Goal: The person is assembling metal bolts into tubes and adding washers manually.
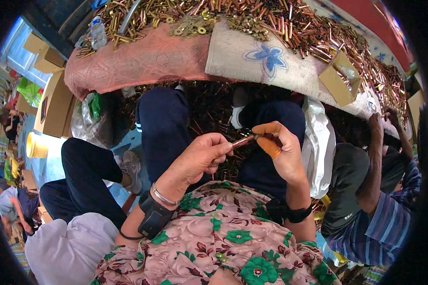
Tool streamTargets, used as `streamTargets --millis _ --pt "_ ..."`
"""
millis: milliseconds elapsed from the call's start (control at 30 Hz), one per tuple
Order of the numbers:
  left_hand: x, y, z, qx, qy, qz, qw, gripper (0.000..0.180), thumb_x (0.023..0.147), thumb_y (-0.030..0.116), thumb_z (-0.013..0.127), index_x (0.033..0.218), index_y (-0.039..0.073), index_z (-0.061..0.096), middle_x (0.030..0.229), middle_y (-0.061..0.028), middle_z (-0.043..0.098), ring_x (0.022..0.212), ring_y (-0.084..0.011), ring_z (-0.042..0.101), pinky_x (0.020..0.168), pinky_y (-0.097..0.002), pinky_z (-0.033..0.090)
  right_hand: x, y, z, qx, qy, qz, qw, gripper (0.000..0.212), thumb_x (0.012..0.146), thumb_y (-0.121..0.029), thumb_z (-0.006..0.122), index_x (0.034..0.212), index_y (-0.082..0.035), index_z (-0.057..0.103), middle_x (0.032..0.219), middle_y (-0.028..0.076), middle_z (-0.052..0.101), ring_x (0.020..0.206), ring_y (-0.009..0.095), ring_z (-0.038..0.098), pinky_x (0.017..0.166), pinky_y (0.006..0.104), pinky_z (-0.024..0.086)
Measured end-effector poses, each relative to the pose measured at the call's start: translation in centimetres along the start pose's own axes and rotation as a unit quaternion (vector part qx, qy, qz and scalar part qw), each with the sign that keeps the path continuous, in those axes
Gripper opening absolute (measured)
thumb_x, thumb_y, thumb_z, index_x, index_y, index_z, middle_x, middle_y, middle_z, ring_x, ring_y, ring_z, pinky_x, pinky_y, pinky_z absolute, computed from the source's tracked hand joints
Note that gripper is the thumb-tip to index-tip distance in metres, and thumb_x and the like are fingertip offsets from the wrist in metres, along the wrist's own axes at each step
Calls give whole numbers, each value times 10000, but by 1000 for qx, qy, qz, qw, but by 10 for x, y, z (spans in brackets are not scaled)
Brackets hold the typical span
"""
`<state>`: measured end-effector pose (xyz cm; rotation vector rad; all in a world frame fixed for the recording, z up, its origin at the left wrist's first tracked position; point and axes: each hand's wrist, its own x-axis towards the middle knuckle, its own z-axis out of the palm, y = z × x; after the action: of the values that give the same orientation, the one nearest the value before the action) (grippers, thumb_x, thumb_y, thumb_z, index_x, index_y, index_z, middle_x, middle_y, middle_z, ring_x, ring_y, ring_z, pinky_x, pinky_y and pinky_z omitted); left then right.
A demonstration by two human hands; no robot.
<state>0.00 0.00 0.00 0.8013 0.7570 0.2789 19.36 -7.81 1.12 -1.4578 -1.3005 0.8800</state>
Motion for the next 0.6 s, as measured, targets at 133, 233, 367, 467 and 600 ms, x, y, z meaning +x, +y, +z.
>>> streamTargets --millis 133,233,367,467,600 --pt "-1 -1 -1 12 3 -5 1000 148 870 189 562 818 63 504 648 47 435 473 -5 313 380 -145 215 1 1 3 4 3 -23 1000 149 797 35 579 941 3 596 889 52 572 809 113 554 707 212 433" --pt "-2 -3 -2 18 7 -6 1000 144 869 189 565 819 67 505 660 47 440 486 -2 321 383 -142 221 1 -4 3 10 -5 -14 1000 144 794 39 581 932 3 601 886 51 570 795 115 552 699 212 429" --pt "-1 -2 -2 21 7 0 1000 145 867 194 570 818 73 507 670 47 443 503 -1 329 386 -138 229 3 2 -1 -24 -30 -52 998 141 795 39 578 929 0 599 888 50 570 782 115 549 692 215 428" --pt "0 -4 -3 20 12 -2 1000 149 867 201 571 818 75 509 664 49 439 506 -2 327 387 -138 228 4 1 0 -25 -36 -45 998 135 801 17 587 934 -7 588 893 45 577 778 107 541 687 218 430" --pt "-1 -2 -2 37 6 0 999 146 870 201 567 824 74 511 644 53 423 499 -5 320 388 -139 223 1 -1 2 20 -13 19 1000 147 800 -8 604 944 -15 577 883 35 590 782 98 537 696 218 433"
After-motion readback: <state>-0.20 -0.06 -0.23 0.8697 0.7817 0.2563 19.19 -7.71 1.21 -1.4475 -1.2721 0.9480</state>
